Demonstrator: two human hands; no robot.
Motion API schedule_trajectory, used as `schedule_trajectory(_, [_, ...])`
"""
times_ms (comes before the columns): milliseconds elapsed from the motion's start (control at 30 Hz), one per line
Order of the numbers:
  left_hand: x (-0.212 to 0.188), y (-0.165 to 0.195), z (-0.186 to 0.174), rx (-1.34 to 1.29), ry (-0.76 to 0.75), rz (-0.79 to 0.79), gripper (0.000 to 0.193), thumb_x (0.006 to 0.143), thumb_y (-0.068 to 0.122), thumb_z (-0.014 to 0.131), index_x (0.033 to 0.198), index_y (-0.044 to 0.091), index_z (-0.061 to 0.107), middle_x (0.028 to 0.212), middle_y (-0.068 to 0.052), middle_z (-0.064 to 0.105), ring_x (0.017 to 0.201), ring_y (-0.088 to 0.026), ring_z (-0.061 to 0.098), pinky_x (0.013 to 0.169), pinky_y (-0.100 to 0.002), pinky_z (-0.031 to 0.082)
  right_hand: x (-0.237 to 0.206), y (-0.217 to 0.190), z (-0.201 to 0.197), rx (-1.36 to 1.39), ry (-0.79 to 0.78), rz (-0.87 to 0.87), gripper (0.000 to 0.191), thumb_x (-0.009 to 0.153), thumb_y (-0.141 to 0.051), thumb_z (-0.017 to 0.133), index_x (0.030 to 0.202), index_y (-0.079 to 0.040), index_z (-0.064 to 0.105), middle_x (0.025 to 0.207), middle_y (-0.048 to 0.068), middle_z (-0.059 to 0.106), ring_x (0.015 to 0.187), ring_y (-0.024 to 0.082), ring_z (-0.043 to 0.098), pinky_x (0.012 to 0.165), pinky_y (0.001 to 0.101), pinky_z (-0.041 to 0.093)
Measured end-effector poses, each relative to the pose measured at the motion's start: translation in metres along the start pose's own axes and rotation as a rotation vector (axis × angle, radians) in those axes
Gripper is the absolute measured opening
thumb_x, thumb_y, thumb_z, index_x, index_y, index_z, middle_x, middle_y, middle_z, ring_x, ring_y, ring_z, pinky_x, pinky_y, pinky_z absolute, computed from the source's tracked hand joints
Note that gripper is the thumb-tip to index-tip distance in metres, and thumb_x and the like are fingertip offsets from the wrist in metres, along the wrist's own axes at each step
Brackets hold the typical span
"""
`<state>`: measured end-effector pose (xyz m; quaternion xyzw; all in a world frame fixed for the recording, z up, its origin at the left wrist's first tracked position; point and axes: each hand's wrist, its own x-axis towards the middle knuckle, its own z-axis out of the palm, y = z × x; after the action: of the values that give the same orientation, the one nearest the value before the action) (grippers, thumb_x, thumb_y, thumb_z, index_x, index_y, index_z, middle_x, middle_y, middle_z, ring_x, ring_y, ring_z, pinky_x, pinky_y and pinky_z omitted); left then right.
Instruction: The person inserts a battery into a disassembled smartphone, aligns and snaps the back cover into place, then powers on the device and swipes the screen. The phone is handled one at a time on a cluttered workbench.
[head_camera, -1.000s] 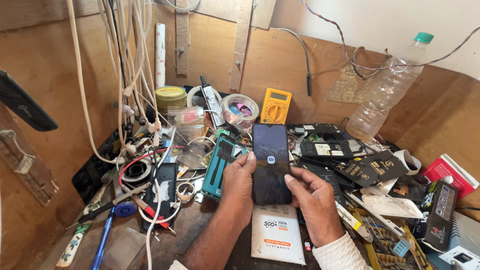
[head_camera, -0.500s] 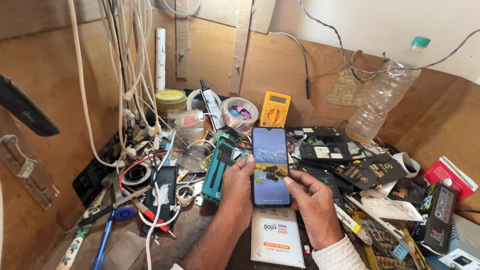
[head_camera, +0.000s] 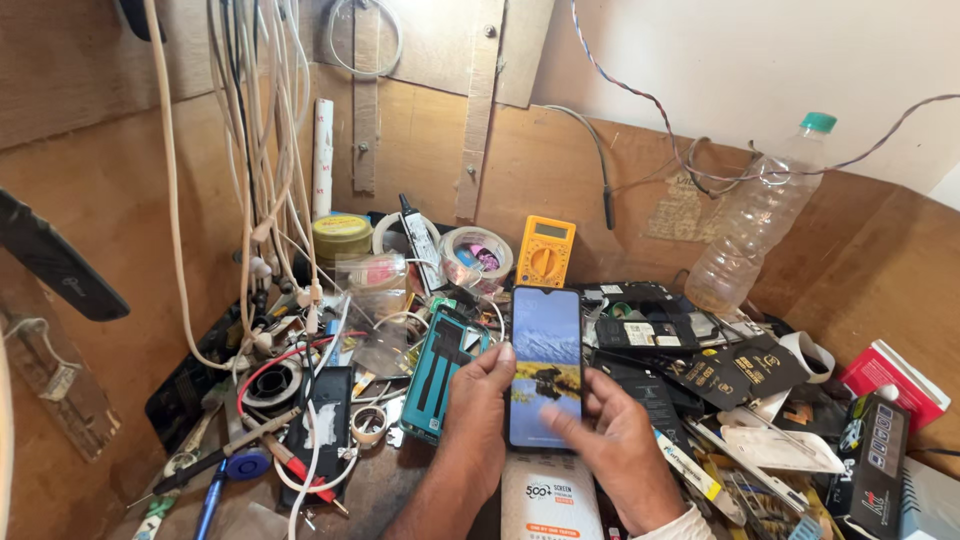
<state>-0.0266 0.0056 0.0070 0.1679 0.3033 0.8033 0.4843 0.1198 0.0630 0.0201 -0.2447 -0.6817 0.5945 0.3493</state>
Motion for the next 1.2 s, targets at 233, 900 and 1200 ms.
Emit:
schedule_trajectory(233, [-0.001,-0.001,0.003,-0.002,-0.009,-0.035,0.028,0.102,0.022,0.053,0.105,0.000,0.071,0.092,-0.008,0.075,0.077,-0.015,0.070,0.073,-0.032,0.058,0.003,0.005,-0.006,0.205,0.134,0.121,0.049,0.106,-0.036,0.043,0.119,0.006,0.066,0.095,0.013,0.073,0.080,0.017,0.069,0.070,0.0310,0.055])
schedule_trajectory(900, [-0.002,0.001,0.004,-0.019,-0.017,-0.015,0.027,0.103,0.021,0.053,0.106,0.001,0.070,0.090,-0.007,0.073,0.074,-0.014,0.068,0.070,-0.031,0.057,-0.002,-0.010,0.003,0.198,0.188,0.175,0.038,0.097,-0.023,0.055,0.123,0.004,0.063,0.103,0.010,0.075,0.085,0.013,0.071,0.075,0.0287,0.058])
schedule_trajectory(1200, [-0.008,0.004,0.007,-0.009,-0.045,-0.024,0.028,0.103,0.021,0.051,0.109,0.001,0.069,0.093,-0.008,0.073,0.078,-0.014,0.070,0.073,-0.031,0.058,-0.004,-0.015,0.010,0.045,0.161,0.026,0.035,0.092,-0.014,0.068,0.122,0.004,0.069,0.101,0.009,0.078,0.086,0.007,0.069,0.078,0.0239,0.055])
